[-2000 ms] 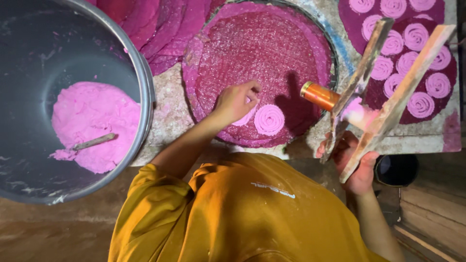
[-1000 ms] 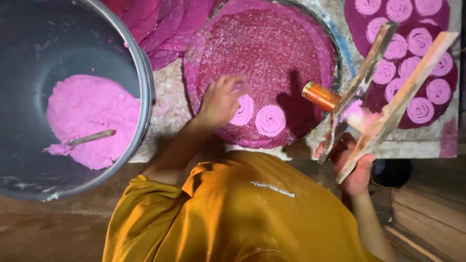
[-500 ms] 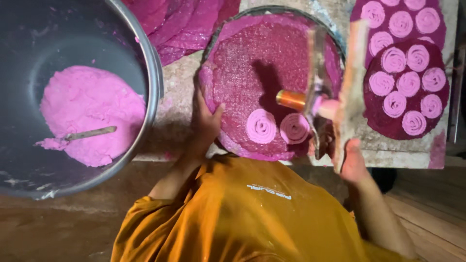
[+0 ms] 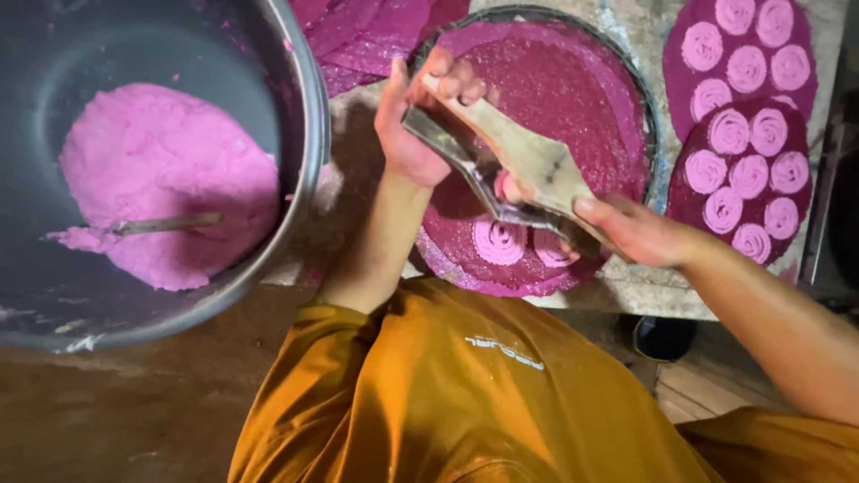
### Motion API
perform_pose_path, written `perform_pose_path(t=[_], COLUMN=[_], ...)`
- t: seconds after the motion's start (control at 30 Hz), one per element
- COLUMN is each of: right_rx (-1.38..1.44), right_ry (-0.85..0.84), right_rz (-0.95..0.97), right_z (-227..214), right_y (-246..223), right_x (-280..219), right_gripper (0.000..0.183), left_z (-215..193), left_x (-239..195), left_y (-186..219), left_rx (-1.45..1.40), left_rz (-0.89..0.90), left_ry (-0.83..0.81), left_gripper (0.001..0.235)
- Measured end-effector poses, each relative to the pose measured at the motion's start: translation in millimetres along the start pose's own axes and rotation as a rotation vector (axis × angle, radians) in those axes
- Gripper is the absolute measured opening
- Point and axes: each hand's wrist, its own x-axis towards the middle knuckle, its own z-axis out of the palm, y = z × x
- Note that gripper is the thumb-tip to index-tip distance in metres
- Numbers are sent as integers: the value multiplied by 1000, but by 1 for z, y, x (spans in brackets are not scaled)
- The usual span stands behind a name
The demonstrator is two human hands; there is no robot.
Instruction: The person scoops pink dough from a large metal bowl and uses a wooden press tool to form rose-shaped portions onto a flat purple dough base. The person repeatedly loads the press, extrudes the dough, and arranges the formed pieces in rows on the base.
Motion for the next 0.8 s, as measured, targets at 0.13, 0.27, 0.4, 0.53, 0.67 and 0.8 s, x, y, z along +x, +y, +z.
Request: perform_pose_path(t=[0.13,0.27,0.4,0.53,0.67,0.8], right_rx=[-202,-230,-273,-218,-185,-256], right_ry=[204,195,240,210,174,289], right_rz=[-66,-272,-208,-273,-146,-179], right_z=[22,23,17,22,13,3], right_y=[-26,-39,-47,-49,-46,-48], right_x=[14,13,9,5,-12,-15], right_gripper=[77,80,77,73,74,73], left_z=[-25,-33,-28,-18,-12,-11], left_x=[-4,-7,-4,2,1,20], left_y=[15,15,17,25,8,1], left_rx=[39,14,65,131,126,74], left_rz=[60,78,120,115,156,117], left_ry=[21,88,98,21,49,76], left_gripper=[43,43,43,46,47,49])
